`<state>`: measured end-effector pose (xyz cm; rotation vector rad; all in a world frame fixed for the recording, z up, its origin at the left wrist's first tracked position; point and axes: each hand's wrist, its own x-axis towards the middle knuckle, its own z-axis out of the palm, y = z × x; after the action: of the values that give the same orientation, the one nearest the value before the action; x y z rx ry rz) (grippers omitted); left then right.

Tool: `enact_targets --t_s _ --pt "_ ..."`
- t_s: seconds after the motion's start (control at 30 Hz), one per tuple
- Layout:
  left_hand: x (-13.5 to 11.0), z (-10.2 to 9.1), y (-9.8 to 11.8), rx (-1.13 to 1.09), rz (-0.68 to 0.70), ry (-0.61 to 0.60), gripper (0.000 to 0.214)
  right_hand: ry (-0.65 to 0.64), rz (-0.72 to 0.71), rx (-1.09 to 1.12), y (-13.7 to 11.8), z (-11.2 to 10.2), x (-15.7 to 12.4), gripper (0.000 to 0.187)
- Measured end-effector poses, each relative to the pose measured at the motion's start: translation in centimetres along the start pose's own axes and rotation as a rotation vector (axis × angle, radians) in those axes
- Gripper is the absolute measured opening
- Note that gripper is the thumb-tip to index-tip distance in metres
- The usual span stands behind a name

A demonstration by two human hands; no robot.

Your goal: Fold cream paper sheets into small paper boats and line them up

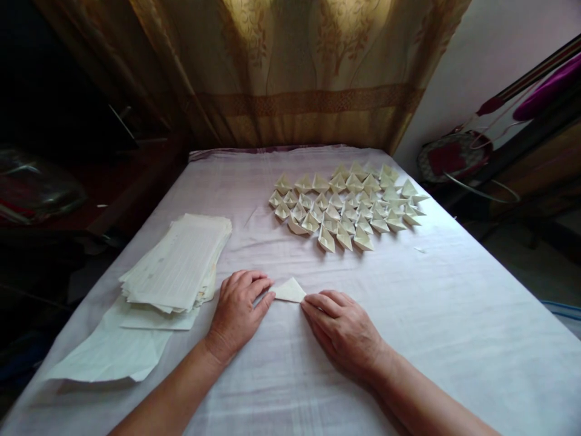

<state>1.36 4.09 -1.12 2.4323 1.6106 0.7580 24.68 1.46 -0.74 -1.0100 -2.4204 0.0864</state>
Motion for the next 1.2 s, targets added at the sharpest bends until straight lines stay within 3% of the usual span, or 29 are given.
enact_targets --t_s 0.27,0.5,0.83,1.2 --pt "-0.7 -0.8 0.4 0.011 0.025 -0.076 0.013 -0.018 0.025 0.043 -0.1 -0.3 -0.1 0.023" --pt "-0.3 -1.3 1.2 -0.011 -0.121 -0.169 0.01 -0.018 -0.001 0.051 -0.1 -0.1 0.0 0.024" --pt "-0.3 -1.1 1.1 -0.083 -0.099 -0.172 0.012 -0.005 -0.014 0.009 -0.1 0.0 -0.1 0.022" --pt "-0.7 -1.6 0.2 0.0 -0.076 -0.135 0.01 0.04 0.027 0.056 0.2 0.3 0.0 0.02"
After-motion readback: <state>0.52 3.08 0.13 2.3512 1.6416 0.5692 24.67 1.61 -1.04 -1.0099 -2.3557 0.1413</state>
